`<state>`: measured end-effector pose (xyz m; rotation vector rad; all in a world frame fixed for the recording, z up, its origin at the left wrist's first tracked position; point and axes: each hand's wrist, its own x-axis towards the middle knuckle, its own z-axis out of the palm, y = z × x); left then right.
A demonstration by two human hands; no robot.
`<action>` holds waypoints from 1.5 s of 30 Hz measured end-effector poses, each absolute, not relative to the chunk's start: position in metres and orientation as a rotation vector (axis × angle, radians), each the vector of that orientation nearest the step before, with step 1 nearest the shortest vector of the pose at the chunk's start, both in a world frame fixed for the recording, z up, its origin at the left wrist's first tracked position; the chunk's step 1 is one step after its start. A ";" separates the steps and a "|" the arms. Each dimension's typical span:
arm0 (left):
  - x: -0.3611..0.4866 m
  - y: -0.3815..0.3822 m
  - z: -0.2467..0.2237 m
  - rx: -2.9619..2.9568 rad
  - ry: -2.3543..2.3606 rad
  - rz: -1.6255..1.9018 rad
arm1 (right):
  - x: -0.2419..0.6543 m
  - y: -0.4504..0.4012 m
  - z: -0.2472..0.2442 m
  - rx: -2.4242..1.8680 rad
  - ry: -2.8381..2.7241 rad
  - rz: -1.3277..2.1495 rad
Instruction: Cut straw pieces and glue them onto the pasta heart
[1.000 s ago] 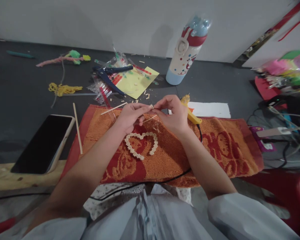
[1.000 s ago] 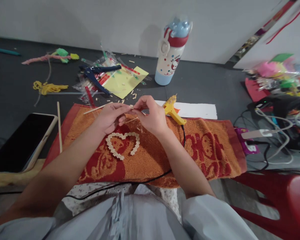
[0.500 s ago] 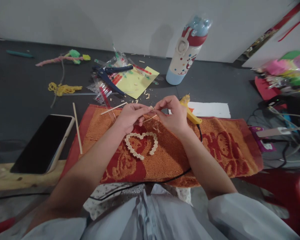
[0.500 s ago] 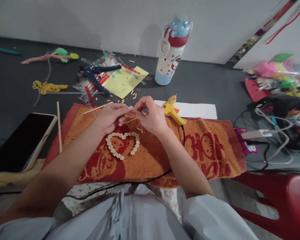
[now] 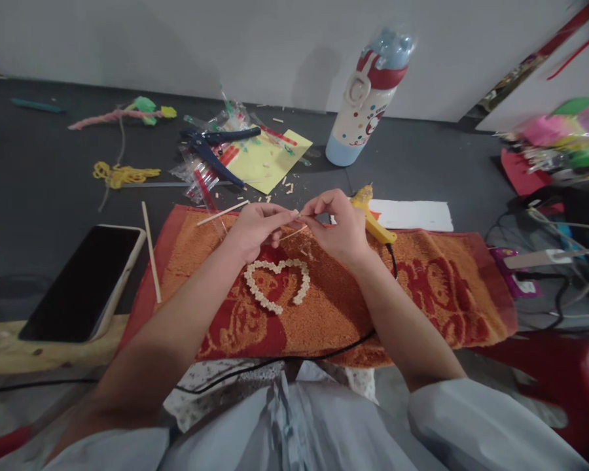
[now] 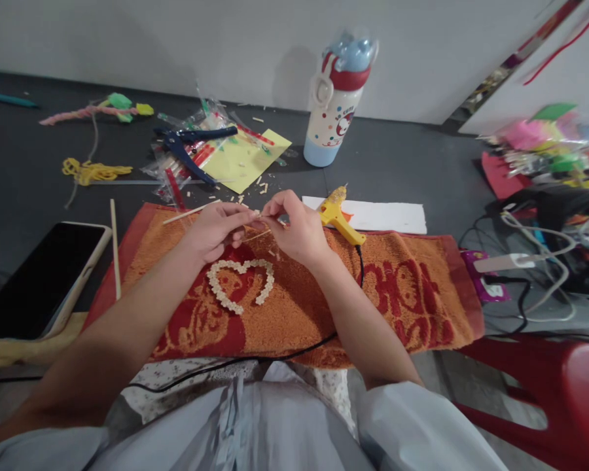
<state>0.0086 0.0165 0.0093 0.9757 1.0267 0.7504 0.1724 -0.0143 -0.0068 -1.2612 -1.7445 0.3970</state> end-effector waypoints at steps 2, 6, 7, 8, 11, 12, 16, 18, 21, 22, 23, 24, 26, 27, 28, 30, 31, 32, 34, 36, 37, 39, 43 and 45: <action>0.009 0.016 0.009 0.972 1.011 0.759 | 0.173 -0.013 -0.008 -1.239 -1.727 0.408; 0.008 0.016 0.009 0.943 0.993 0.777 | 0.175 -0.012 -0.009 -1.208 -1.700 0.428; 0.008 0.016 0.009 0.936 0.991 0.778 | 0.175 -0.012 -0.009 -1.203 -1.706 0.426; 0.008 0.016 0.009 0.931 0.989 0.777 | 0.176 -0.012 -0.009 -1.196 -1.716 0.422; 0.007 0.017 0.008 0.940 0.975 0.759 | 0.177 -0.012 -0.009 -1.176 -1.745 0.403; 0.006 0.017 0.007 0.951 0.971 0.751 | 0.177 -0.013 -0.008 -1.177 -1.751 0.400; 0.006 0.018 0.007 0.986 0.979 0.732 | 0.177 -0.013 -0.008 -1.184 -1.771 0.389; 0.006 0.018 0.009 0.986 0.993 0.733 | 0.177 -0.013 -0.008 -1.184 -1.781 0.384; 0.007 0.017 0.011 0.994 1.017 0.724 | 0.178 -0.012 -0.009 -1.167 -1.785 0.378; 0.007 0.017 0.011 0.997 1.023 0.721 | 0.178 -0.012 -0.009 -1.154 -1.788 0.375; 0.008 0.017 0.011 0.999 1.024 0.720 | 0.178 -0.012 -0.010 -1.141 -1.791 0.369; 0.007 0.017 0.010 1.000 1.020 0.721 | 0.179 -0.011 -0.010 -1.130 -1.796 0.364; 0.007 0.017 0.008 1.000 1.006 0.720 | 0.179 -0.011 -0.011 -1.118 -1.808 0.350; 0.006 0.018 0.007 1.001 0.997 0.716 | 0.179 -0.011 -0.011 -1.113 -1.815 0.339; 0.005 0.018 0.006 1.003 0.989 0.712 | 0.179 -0.010 -0.011 -1.105 -1.823 0.327; 0.004 0.018 0.005 1.011 0.975 0.705 | 0.179 -0.010 -0.010 -1.088 -1.841 0.302; 0.004 0.019 0.004 1.015 0.972 0.703 | 0.179 -0.010 -0.010 -1.085 -1.848 0.292; 0.003 0.019 0.004 1.019 0.973 0.702 | 0.179 -0.010 -0.010 -1.084 -1.854 0.286; 0.003 0.019 0.005 1.024 0.982 0.699 | 0.178 -0.010 -0.010 -1.083 -1.855 0.287; 0.004 0.018 0.006 1.025 0.990 0.703 | 0.178 -0.010 -0.010 -1.080 -1.848 0.305; 0.004 0.018 0.006 1.024 0.992 0.710 | 0.178 -0.010 -0.010 -1.082 -1.844 0.316; 0.004 0.018 0.006 1.019 0.993 0.725 | 0.178 -0.010 -0.010 -1.101 -1.841 0.339; 0.004 0.017 0.007 1.012 1.009 0.733 | 0.178 -0.011 -0.010 -1.148 -1.844 0.363; 0.004 0.017 0.007 1.012 1.012 0.732 | 0.178 -0.012 -0.009 -1.158 -1.841 0.372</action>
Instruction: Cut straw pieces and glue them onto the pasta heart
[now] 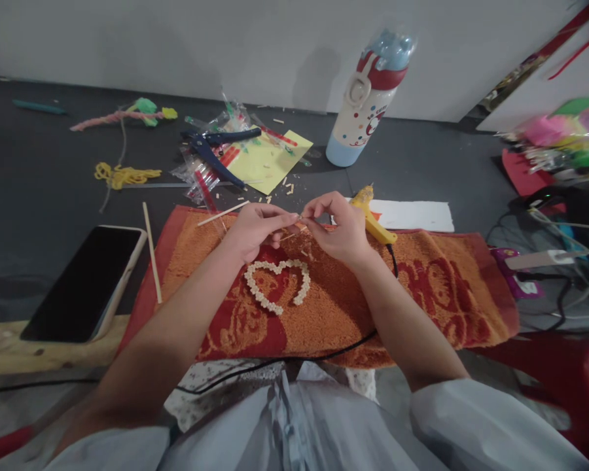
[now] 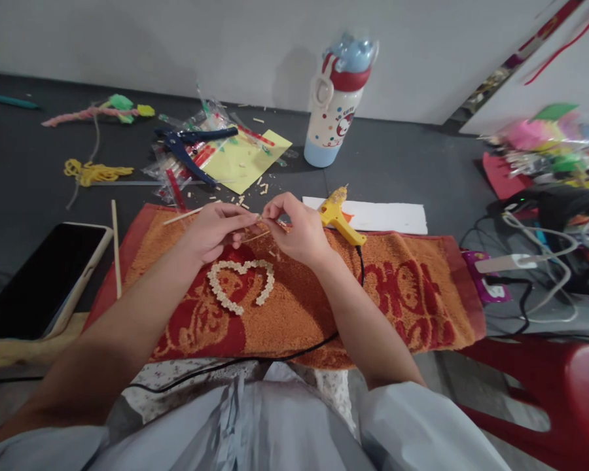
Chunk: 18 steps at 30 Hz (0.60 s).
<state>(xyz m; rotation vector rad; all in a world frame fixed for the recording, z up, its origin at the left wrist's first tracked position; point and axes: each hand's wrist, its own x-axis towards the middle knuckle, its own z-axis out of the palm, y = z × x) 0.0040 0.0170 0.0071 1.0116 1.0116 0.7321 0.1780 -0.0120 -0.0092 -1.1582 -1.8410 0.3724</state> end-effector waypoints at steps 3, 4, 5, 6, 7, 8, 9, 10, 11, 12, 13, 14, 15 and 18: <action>0.005 0.017 0.008 1.011 1.011 0.735 | 0.178 -0.012 -0.007 -1.165 -1.822 0.403; 0.005 0.016 0.008 1.010 1.010 0.739 | 0.178 -0.012 -0.007 -1.161 -1.812 0.408; 0.005 0.016 0.009 1.010 1.006 0.741 | 0.178 -0.012 -0.007 -1.156 -1.803 0.409; 0.005 0.016 0.009 1.012 1.001 0.742 | 0.178 -0.012 -0.007 -1.154 -1.796 0.407; 0.005 0.016 0.009 1.013 0.994 0.743 | 0.179 -0.011 -0.007 -1.155 -1.790 0.402; 0.005 0.016 0.009 1.013 0.988 0.744 | 0.179 -0.011 -0.007 -1.158 -1.783 0.397; 0.005 0.016 0.010 1.010 0.984 0.744 | 0.179 -0.010 -0.008 -1.163 -1.777 0.397; 0.005 0.016 0.010 1.004 0.982 0.743 | 0.179 -0.010 -0.008 -1.166 -1.772 0.400; 0.005 0.016 0.011 0.995 0.987 0.746 | 0.179 -0.010 -0.009 -1.166 -1.768 0.404; 0.005 0.016 0.012 0.983 0.996 0.751 | 0.179 -0.010 -0.009 -1.164 -1.765 0.404; 0.006 0.016 0.012 0.972 1.008 0.755 | 0.179 -0.010 -0.009 -1.166 -1.764 0.402; 0.006 0.016 0.013 0.962 1.020 0.758 | 0.179 -0.010 -0.009 -1.170 -1.765 0.395; 0.006 0.016 0.013 0.954 1.029 0.760 | 0.179 -0.011 -0.009 -1.176 -1.767 0.386; 0.007 0.016 0.012 0.948 1.034 0.763 | 0.178 -0.012 -0.008 -1.174 -1.780 0.356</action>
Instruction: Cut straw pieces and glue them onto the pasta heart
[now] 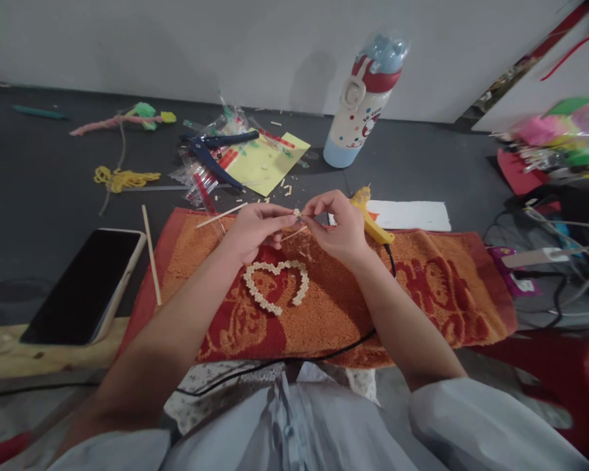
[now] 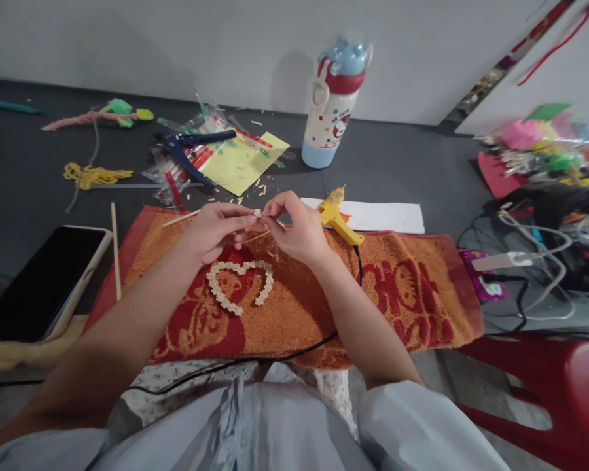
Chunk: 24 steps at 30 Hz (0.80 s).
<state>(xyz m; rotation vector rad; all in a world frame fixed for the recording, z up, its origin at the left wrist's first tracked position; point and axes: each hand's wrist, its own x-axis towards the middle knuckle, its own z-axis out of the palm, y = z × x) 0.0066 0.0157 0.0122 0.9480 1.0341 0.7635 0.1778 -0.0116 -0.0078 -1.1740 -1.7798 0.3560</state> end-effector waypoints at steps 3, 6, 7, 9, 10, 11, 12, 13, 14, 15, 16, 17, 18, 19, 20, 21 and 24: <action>0.006 0.016 0.010 0.961 1.024 0.769 | 0.177 -0.012 -0.007 -1.163 -1.795 0.328; 0.006 0.016 0.009 0.976 1.028 0.764 | 0.176 -0.013 -0.007 -1.191 -1.794 0.335; 0.006 0.016 0.009 0.982 1.032 0.761 | 0.175 -0.013 -0.007 -1.201 -1.783 0.345; 0.006 0.016 0.009 0.995 1.041 0.767 | 0.176 -0.014 -0.007 -1.224 -1.752 0.355; 0.007 0.016 0.010 1.000 1.047 0.775 | 0.177 -0.014 -0.007 -1.241 -1.737 0.356; 0.007 0.016 0.011 1.001 1.053 0.786 | 0.179 -0.013 -0.006 -1.261 -1.721 0.355; 0.007 0.015 0.011 0.999 1.061 0.798 | 0.182 -0.012 -0.004 -1.285 -1.706 0.353; 0.007 0.015 0.012 0.994 1.065 0.809 | 0.187 -0.011 -0.002 -1.311 -1.692 0.355; 0.007 0.015 0.013 0.990 1.070 0.818 | 0.193 -0.009 0.001 -1.342 -1.670 0.353; 0.007 0.015 0.013 0.988 1.075 0.822 | 0.200 -0.008 0.004 -1.390 -1.665 0.355; 0.007 0.016 0.014 0.990 1.078 0.824 | 0.208 -0.007 0.007 -1.465 -1.670 0.345; 0.007 0.016 0.014 0.992 1.081 0.822 | 0.217 -0.006 0.011 -1.563 -1.680 0.325; 0.007 0.016 0.013 0.994 1.082 0.820 | 0.226 -0.006 0.015 -1.672 -1.704 0.305; 0.007 0.016 0.013 0.992 1.082 0.822 | 0.234 -0.006 0.018 -1.773 -1.740 0.280; 0.007 0.017 0.012 0.991 1.078 0.826 | 0.243 -0.007 0.020 -1.867 -1.766 0.248; 0.007 0.017 0.011 0.989 1.069 0.835 | 0.251 -0.009 0.022 -1.949 -1.789 0.198; 0.007 0.017 0.009 0.996 1.042 0.863 | 0.270 -0.014 0.023 -2.113 -1.860 0.048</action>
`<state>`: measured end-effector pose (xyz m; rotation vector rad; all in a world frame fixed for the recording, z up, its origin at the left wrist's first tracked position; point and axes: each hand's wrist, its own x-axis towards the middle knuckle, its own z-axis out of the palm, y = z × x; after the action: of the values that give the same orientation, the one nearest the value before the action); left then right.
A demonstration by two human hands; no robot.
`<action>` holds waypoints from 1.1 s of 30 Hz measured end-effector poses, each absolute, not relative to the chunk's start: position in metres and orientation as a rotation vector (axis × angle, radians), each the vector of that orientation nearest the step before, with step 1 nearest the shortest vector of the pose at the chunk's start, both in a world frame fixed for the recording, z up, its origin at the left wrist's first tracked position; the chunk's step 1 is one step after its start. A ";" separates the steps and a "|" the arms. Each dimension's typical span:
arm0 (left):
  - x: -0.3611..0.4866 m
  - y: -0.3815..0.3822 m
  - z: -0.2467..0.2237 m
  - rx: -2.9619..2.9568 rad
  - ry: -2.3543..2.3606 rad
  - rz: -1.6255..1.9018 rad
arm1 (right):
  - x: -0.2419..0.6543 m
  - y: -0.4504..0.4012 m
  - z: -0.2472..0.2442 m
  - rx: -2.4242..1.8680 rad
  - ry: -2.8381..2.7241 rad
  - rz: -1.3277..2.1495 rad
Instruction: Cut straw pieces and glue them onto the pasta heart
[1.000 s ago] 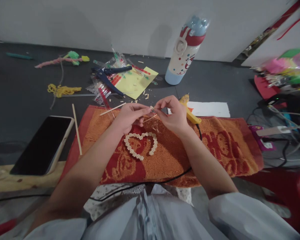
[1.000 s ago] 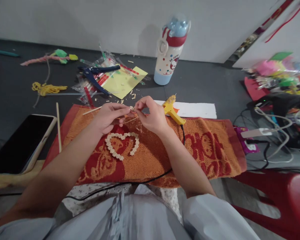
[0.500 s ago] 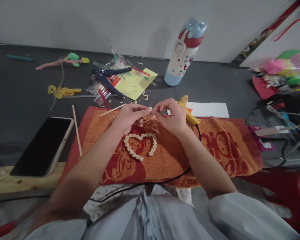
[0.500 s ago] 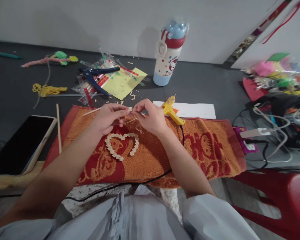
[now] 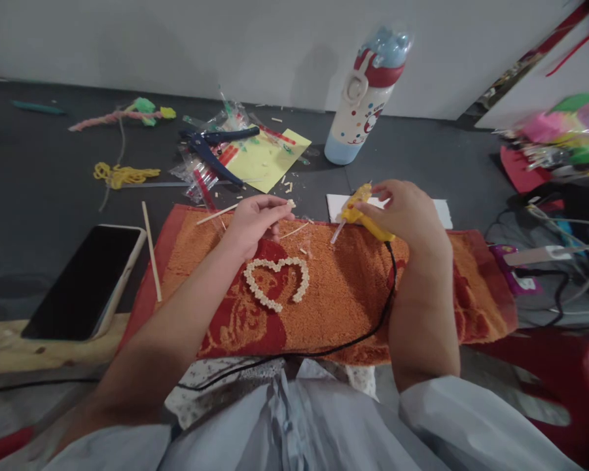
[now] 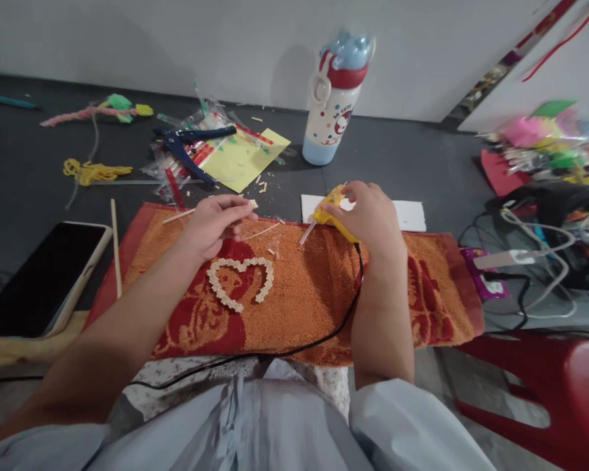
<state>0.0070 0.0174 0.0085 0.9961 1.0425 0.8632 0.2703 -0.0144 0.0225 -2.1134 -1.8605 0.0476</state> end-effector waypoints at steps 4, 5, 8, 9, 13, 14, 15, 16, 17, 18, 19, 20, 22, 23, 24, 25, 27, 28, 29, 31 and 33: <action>0.007 0.017 0.010 1.002 1.060 0.859 | 0.284 -0.018 0.019 -2.325 -1.923 0.172; 0.007 0.017 0.011 1.002 1.073 0.851 | 0.285 -0.018 0.018 -2.368 -1.943 0.220; 0.008 0.017 0.012 1.003 1.094 0.839 | 0.284 -0.016 0.015 -2.424 -1.987 0.276; 0.008 0.017 0.012 1.004 1.093 0.839 | 0.283 -0.015 0.014 -2.426 -1.996 0.267; 0.008 0.018 0.012 1.008 1.092 0.831 | 0.281 -0.012 0.011 -2.416 -2.006 0.216; 0.008 0.017 0.012 1.008 1.094 0.829 | 0.281 -0.012 0.011 -2.408 -2.003 0.207; 0.008 0.017 0.013 1.009 1.095 0.829 | 0.282 -0.011 0.012 -2.398 -1.994 0.203; 0.008 0.017 0.014 1.008 1.095 0.831 | 0.282 -0.011 0.014 -2.388 -1.977 0.207; 0.008 0.017 0.014 1.006 1.096 0.834 | 0.283 -0.011 0.016 -2.379 -1.948 0.223; 0.008 0.016 0.015 1.002 1.097 0.838 | 0.283 -0.011 0.018 -2.368 -1.904 0.252; 0.009 0.016 0.016 0.998 1.098 0.843 | 0.284 -0.012 0.021 -2.354 -1.845 0.294; 0.009 0.016 0.016 0.994 1.100 0.846 | 0.284 -0.012 0.023 -2.336 -1.771 0.349; 0.009 0.017 0.016 0.992 1.100 0.850 | 0.285 -0.012 0.026 -2.269 -1.566 0.490; 0.009 0.017 0.016 0.993 1.097 0.851 | 0.285 -0.011 0.026 -2.197 -1.443 0.587; 0.009 0.017 0.015 0.994 1.095 0.850 | 0.285 -0.010 0.025 -2.099 -1.311 0.686; 0.009 0.018 0.015 0.993 1.091 0.849 | 0.285 -0.008 0.024 -1.978 -1.185 0.791; 0.008 0.018 0.014 0.987 1.088 0.848 | 0.286 -0.004 0.020 -1.731 -0.981 0.959; 0.008 0.019 0.014 0.981 1.089 0.847 | 0.287 -0.002 0.018 -1.643 -0.913 1.018; 0.008 0.019 0.014 0.975 1.091 0.845 | 0.287 0.000 0.016 -1.580 -0.858 1.057; 0.007 0.019 0.013 0.965 1.095 0.842 | 0.288 0.002 0.014 -1.514 -0.801 1.101; 0.007 0.020 0.013 0.957 1.090 0.845 | 0.287 0.002 0.014 -1.512 -0.813 1.100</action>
<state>0.0072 0.0198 0.0126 0.9575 1.0903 0.8453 0.2871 0.0024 0.0139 -1.5119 -0.8129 1.0998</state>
